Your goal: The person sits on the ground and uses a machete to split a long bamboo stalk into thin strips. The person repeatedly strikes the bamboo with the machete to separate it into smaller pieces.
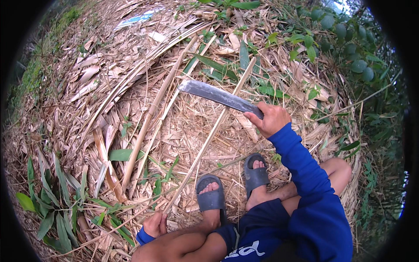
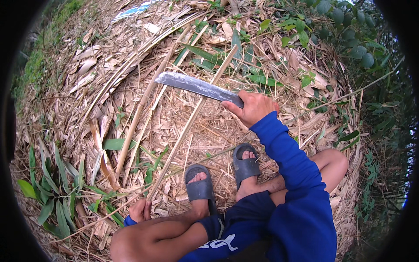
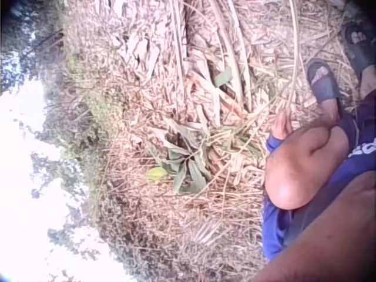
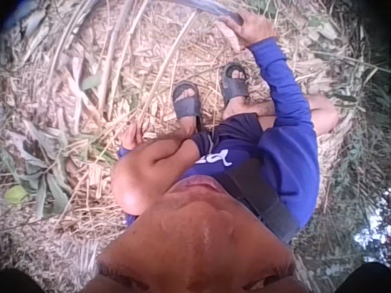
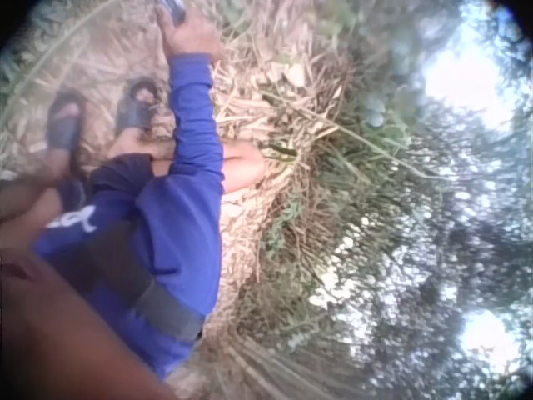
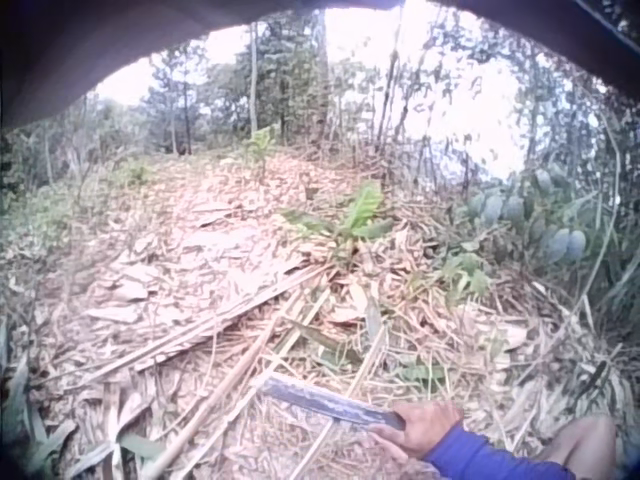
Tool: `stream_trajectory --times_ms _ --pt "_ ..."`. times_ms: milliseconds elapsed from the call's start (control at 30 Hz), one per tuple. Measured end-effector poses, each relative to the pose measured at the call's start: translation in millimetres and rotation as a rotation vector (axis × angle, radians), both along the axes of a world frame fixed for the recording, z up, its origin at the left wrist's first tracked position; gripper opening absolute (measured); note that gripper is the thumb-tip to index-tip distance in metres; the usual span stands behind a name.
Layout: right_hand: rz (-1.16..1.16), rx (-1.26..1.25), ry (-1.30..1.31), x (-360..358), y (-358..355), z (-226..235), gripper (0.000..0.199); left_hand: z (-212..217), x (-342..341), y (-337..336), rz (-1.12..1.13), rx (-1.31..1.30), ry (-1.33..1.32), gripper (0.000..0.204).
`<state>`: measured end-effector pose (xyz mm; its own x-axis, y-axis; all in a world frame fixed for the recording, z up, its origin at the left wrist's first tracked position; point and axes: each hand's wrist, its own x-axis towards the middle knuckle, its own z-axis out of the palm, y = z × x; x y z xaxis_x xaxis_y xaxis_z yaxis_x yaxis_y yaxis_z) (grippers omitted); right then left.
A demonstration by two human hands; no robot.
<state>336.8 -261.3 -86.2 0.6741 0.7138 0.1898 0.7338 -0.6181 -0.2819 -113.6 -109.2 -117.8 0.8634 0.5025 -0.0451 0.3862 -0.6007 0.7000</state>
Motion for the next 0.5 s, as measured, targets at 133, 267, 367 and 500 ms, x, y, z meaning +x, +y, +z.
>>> stream_trajectory --times_ms 133,267,367,500 --pt "-0.401 0.091 0.094 98.1 -34.3 -1.6 0.067 -14.2 -60.4 0.2 0.105 0.115 0.097 0.016" --pt "-0.404 0.277 0.041 107.6 -63.7 6.1 0.066 0.6 -63.0 -1.9 0.24 0.059 0.236 0.019" --pt "-0.16 0.415 0.105 44.1 -43.0 16.7 0.06 25.5 -11.5 -1.0 0.216 -0.01 0.195 0.019" --pt "0.152 0.12 0.116 -42.3 -2.6 18.0 0.056 5.6 13.1 -4.0 0.08 0.066 0.123 0.014"
